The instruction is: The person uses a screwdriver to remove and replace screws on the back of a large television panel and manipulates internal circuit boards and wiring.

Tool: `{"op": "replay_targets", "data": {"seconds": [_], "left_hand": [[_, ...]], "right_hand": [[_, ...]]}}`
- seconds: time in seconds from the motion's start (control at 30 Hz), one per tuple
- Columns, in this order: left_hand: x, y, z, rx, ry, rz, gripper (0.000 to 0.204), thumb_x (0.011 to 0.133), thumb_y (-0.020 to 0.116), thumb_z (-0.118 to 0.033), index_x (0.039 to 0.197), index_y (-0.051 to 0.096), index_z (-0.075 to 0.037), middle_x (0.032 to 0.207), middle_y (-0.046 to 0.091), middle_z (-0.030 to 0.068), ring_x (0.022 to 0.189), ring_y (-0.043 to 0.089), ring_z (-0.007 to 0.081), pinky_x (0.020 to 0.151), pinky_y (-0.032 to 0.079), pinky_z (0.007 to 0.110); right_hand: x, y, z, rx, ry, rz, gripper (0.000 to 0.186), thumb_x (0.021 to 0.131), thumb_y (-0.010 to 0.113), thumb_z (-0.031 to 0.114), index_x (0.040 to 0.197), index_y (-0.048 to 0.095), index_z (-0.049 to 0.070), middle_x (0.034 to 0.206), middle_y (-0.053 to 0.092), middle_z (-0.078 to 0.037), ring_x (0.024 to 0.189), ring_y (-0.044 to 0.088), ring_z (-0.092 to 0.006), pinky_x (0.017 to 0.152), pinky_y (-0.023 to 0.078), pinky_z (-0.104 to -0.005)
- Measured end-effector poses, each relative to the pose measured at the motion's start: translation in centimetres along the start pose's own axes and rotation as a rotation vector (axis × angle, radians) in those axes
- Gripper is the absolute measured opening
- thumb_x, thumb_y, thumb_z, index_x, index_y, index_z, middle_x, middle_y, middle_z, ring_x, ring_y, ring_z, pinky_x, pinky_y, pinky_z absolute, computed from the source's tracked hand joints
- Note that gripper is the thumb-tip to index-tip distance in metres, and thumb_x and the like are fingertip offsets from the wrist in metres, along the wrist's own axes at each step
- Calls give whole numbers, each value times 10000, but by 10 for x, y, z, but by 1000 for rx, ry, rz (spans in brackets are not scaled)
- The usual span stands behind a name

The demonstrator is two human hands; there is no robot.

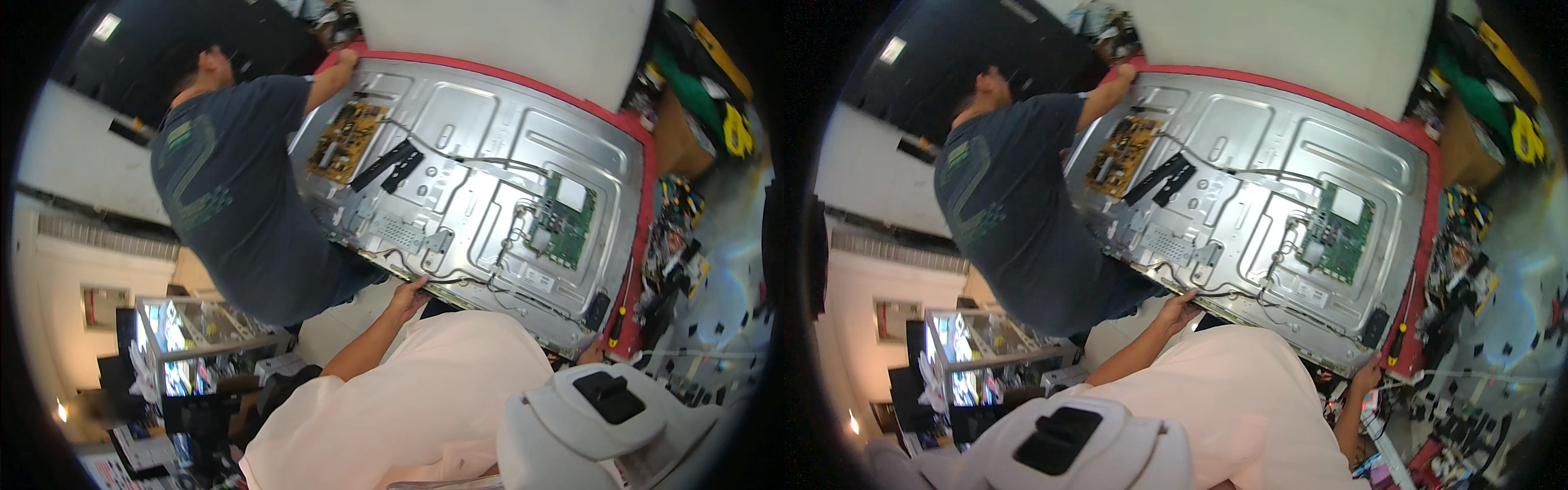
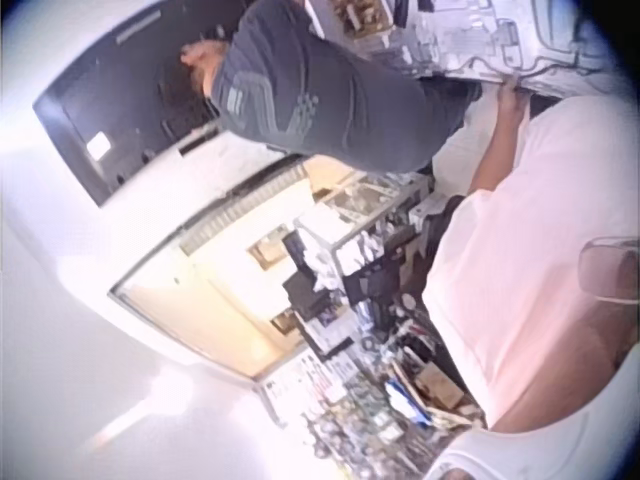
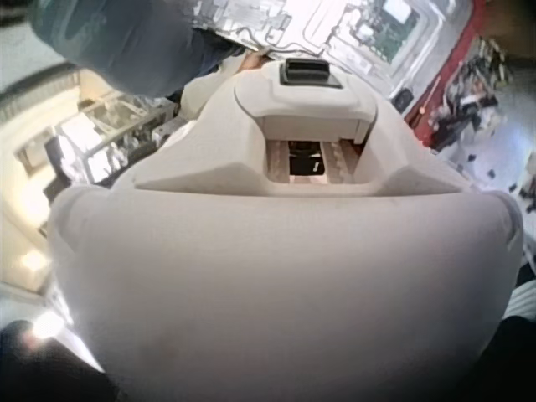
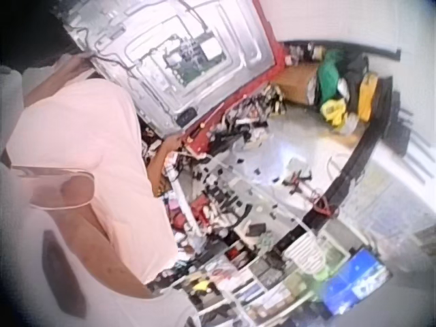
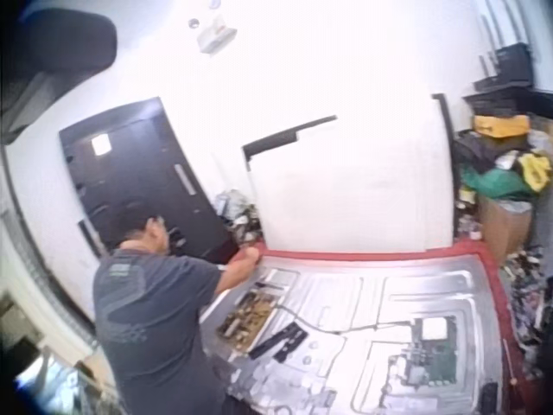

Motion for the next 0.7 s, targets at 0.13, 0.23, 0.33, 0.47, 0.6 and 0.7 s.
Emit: {"op": "replay_targets", "data": {"seconds": [0.13, 0.23, 0.33, 0.47, 0.6, 0.7], "left_hand": [[-6, -9, 8, -8, -44, -34, 375, 881, 682, -318, 1141, 573, -71, 1083, 603, 66, 997, 571, 199, 935, 444, 393], [-6, -14, 11, 2, -59, -56, 431, 884, 665, -386, 1173, 552, -88, 1149, 576, 73, 1037, 559, 217, 979, 412, 429], [-11, -8, 4, -18, -66, -76, 445, 883, 663, -395, 1177, 547, -82, 1162, 576, 78, 1065, 558, 235, 1002, 400, 437], [0, 4, -3, -12, -75, -60, 553, 859, 681, -417, 1259, 491, -85, 1309, 491, 132, 1208, 475, 288, 1089, 328, 448], [10, -8, -10, 169, -82, 17, 640, 900, 604, -460, 1367, 405, -70, 1394, 417, 172, 1281, 415, 324, 1105, 264, 473], [-8, -28, -9, 267, -108, 269, 685, 922, 566, -471, 1428, 336, -71, 1446, 383, 158, 1338, 370, 345, 1116, 260, 480]], "right_hand": [[11, 18, -32, 176, -22, 37, 779, 929, 423, 619, 1018, 643, -123, 923, 661, -280, 876, 617, -378, 826, 449, -420], [10, 24, -34, 152, -11, 89, 762, 936, 425, 604, 1025, 639, -122, 904, 661, -279, 859, 615, -374, 818, 450, -413], [6, 26, -30, 203, -89, 98, 755, 944, 417, 592, 1036, 633, -126, 899, 656, -283, 854, 612, -374, 824, 446, -418], [-16, 0, 12, 59, 25, 22, 732, 938, 447, 578, 968, 641, -127, 853, 652, -266, 784, 592, -347, 788, 447, -437], [-15, 7, 2, -32, 83, 17, 640, 915, 484, 546, 1079, 610, -59, 1063, 630, -293, 1013, 588, -469, 863, 462, -495], [-42, -44, 63, -156, -158, -353, 455, 883, 594, 420, 1010, 595, -16, 977, 611, -232, 902, 602, -412, 809, 472, -480]]}}
Point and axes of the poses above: each hand's wrist, its own x-axis towards the middle knuckle, its own y-axis out of the palm, z = x × y, the point moved 10 cm from there along x, towards the middle knuckle
